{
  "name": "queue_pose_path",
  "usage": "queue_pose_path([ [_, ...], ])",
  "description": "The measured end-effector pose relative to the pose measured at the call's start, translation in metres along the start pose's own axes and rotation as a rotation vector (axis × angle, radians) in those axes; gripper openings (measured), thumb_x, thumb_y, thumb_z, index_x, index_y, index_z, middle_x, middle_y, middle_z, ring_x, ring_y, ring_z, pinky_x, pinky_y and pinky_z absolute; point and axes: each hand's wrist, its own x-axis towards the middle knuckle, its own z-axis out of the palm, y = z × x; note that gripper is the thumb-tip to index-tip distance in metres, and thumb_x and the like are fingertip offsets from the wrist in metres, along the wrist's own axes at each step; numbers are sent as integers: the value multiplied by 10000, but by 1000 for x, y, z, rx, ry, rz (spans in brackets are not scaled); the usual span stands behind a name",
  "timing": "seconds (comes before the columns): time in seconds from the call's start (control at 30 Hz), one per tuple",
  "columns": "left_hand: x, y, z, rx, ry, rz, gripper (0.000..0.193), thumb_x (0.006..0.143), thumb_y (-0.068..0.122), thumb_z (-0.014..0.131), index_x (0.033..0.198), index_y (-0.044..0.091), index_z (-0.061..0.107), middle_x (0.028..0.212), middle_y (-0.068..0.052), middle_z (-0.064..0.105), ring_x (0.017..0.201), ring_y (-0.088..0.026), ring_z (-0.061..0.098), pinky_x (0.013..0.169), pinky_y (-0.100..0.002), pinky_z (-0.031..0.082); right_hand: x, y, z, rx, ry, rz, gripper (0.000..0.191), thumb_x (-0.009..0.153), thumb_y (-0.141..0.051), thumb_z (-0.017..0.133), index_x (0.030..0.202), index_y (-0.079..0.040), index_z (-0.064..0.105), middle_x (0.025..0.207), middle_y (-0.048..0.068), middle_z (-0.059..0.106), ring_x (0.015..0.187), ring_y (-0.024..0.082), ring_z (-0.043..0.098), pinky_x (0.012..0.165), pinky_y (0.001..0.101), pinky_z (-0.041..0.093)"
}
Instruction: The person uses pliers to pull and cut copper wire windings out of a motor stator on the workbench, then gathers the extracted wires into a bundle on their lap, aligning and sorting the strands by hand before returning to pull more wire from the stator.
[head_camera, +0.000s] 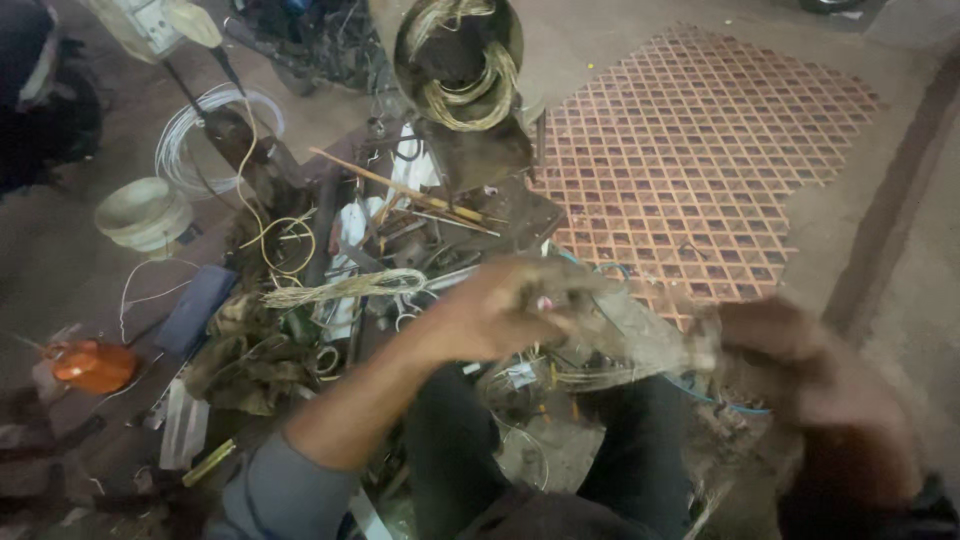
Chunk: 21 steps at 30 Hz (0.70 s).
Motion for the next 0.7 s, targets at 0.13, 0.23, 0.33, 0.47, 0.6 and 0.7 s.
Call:
queue_pose_path([
  [0.13,10,1,21,93,-118,190,677,761,114,860,1383,21,609,1347,-145,685,1196,-260,692,1046,-400,551,14,-3,-12,60,272,164,220,1004,-164,624,991,24,737,752,52,675,632,157,593,535,312,459],
  [0.23,11,-3,25,114,45,287,623,720,139,896,1251,15,595,1394,-184,616,1248,-293,620,1035,-419,523,31,8,-6,490,350,64,238,1049,-141,578,993,55,701,645,20,513,524,101,387,468,266,306],
  [0.33,12,-14,35,-25,208,43,445,834,201,815,1221,45,658,1190,-130,707,1070,-235,671,934,-395,564,46,16,4,796,359,-71,184,1058,-108,568,975,17,674,648,-13,477,527,84,356,481,253,286],
  [0.47,8,-35,44,48,338,-267,305,991,342,646,1100,90,778,974,-104,772,909,-221,727,828,-368,557,55,17,19,791,453,-86,176,1068,-79,552,966,-12,679,667,-9,495,558,88,380,512,250,308],
  [0.6,4,-52,38,189,412,-278,336,971,356,582,1043,59,721,882,-146,737,810,-264,711,745,-398,533,59,15,22,74,533,3,114,1060,-74,602,1004,10,655,817,59,608,720,148,523,612,301,444],
  [0.7,5,-59,29,270,403,-315,352,965,358,568,930,44,722,781,-162,720,751,-303,713,696,-428,530,69,11,25,-405,610,51,134,1001,-93,667,1062,26,676,859,140,695,753,242,667,663,356,512],
])
